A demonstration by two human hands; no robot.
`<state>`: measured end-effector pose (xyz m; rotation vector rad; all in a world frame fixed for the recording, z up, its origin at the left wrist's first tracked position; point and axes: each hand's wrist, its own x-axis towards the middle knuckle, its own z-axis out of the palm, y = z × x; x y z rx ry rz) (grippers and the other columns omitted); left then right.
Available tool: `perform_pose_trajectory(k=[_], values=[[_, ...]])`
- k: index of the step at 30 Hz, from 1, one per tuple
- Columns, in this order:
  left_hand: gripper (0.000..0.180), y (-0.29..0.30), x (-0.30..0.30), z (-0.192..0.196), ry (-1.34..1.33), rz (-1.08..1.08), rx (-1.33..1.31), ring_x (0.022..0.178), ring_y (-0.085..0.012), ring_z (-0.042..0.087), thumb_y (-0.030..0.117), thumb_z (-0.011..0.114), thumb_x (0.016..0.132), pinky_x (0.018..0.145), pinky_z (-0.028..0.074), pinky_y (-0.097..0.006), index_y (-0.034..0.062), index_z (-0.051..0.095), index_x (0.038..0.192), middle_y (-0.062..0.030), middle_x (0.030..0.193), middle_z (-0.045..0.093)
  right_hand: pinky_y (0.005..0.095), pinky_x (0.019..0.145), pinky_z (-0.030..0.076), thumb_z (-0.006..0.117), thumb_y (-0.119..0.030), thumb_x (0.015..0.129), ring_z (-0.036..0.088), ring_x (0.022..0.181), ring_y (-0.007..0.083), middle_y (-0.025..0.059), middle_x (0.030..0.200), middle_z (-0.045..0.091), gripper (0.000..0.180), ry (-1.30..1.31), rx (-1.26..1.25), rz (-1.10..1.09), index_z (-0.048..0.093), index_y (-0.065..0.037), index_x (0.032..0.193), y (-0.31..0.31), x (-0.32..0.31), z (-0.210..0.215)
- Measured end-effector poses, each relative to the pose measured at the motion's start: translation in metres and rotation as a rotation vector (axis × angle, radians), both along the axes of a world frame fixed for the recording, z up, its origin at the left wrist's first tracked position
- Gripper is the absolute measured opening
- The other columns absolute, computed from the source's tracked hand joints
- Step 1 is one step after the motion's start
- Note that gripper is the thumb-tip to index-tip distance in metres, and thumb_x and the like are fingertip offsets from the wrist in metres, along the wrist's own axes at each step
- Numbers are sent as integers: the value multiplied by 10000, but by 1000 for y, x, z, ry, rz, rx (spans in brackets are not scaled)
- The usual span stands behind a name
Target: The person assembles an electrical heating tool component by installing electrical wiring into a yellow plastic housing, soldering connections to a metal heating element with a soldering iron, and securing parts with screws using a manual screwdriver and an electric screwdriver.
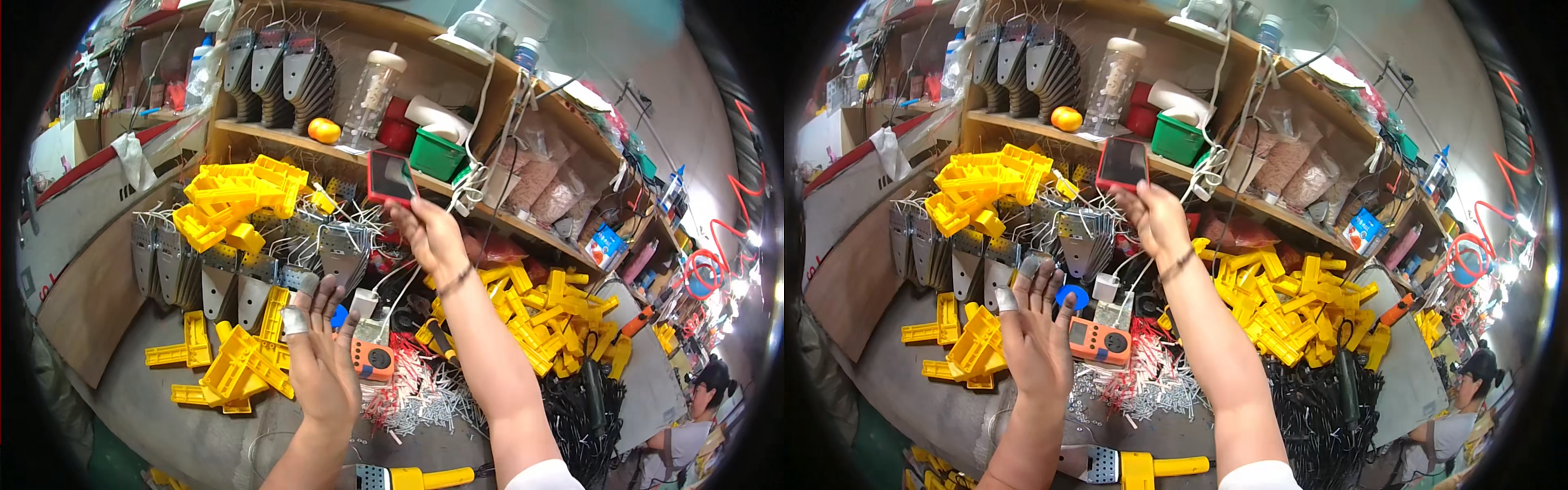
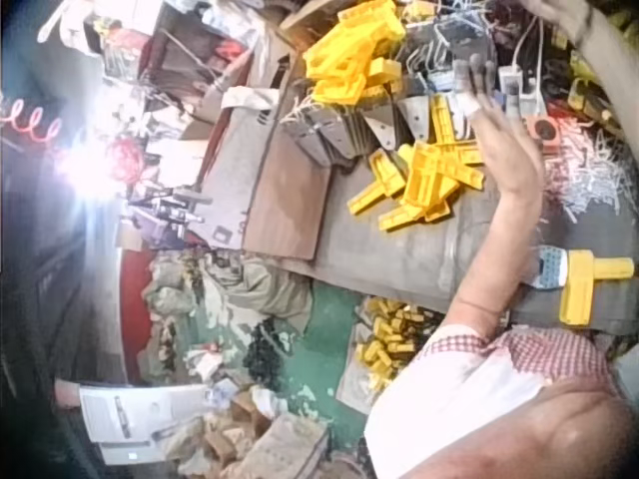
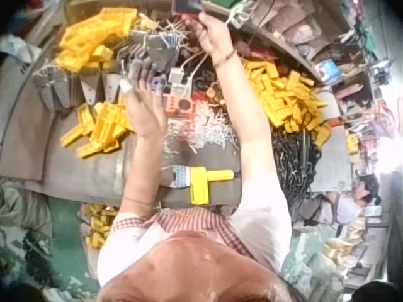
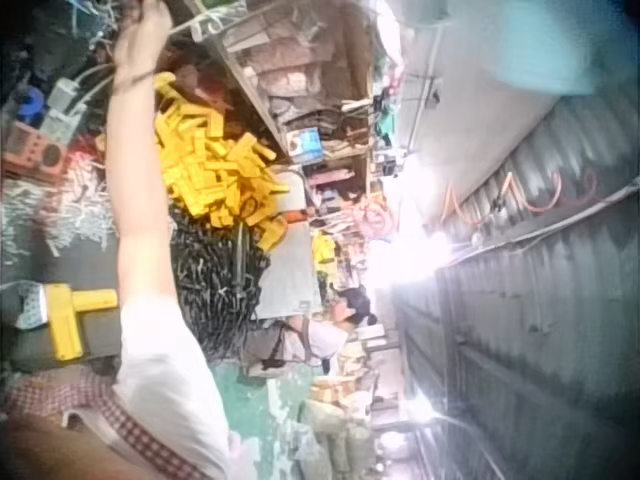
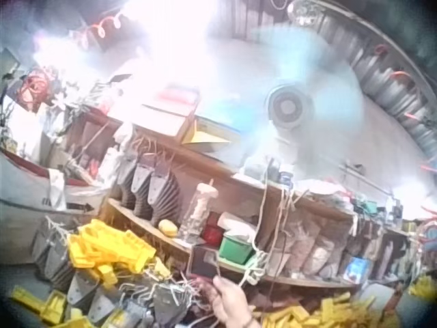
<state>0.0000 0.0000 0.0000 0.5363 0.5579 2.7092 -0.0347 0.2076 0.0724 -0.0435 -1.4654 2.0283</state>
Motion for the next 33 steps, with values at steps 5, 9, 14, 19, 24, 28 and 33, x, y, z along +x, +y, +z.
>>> perform_pose_trajectory(k=[5, 9, 14, 19, 24, 28, 33], values=[[531, -16, -9, -3, -47, -48, 54, 1123, -208, 414, 452, 306, 941, 941, 342, -334, 32, 371, 1259, -118, 1208, 436, 351, 761, 523, 417, -119, 930, 617, 907, 301, 227, 1018, 579, 291, 122, 9, -128, 433, 100, 1119, 20, -64, -7], [502, -14, -20, -6, 62, -66, 116, 1204, -265, 387, 358, 327, 940, 967, 340, -356, 6, 352, 1297, -164, 1294, 410, 225, 432, 425, 458, -284, 932, 573, 556, 181, 161, 756, 624, 276, -107, 181, -176, 441, -17, 999, 68, -76, 0], [644, -31, -27, 5, 76, -181, 293, 1318, -320, 216, 178, 511, 849, 1074, 225, -389, -112, 200, 1332, -246, 1385, 258, 187, 482, 410, 495, -219, 912, 541, 536, 78, 44, 698, 603, 209, -313, 653, 88, 523, -20, 854, -4, 38, 4], [599, -30, -16, -6, 432, -278, -8, 1237, -293, 352, 264, 425, 891, 1030, 293, -376, -103, 238, 1327, -234, 1331, 350, 346, 648, 475, 586, -244, 812, 611, 715, 240, 113, 768, 610, 264, -797, 1088, 275, 569, -18, 947, -52, 209, -74], [561, -5, 26, -12, 865, -269, -272, 1080, -237, 501, 336, 315, 920, 931, 385, -348, -76, 321, 1302, -196, 1213, 484, 384, 904, 375, 649, -323, 760, 479, 1049, 313, 148, 1080, 537, 505, -823, 1056, 262, 506, -3, 1123, -81, 311, -153], [458, 20, 71, 2, 1102, -366, -629, 981, -203, 549, 268, 428, 882, 846, 424, -299, -68, 453, 1191, -151, 1120, 550, 385, 873, 397, 698, -263, 686, 507, 982, 293, 114, 998, 537, 514, -767, 1170, 195, 516, -24, 1103, -97, 315, -169], [373, 7, 80, -36, 1519, -347, -1084, 978, -264, 561, 167, 589, 786, 845, 432, -343, -21, 528, 1102, -147, 1068, 568, 378, 764, 449, 704, -271, 669, 548, 913, 264, 82, 931, 552, 443, -716, 1308, 108, 529, -38, 1002, -104, 304, -180]])
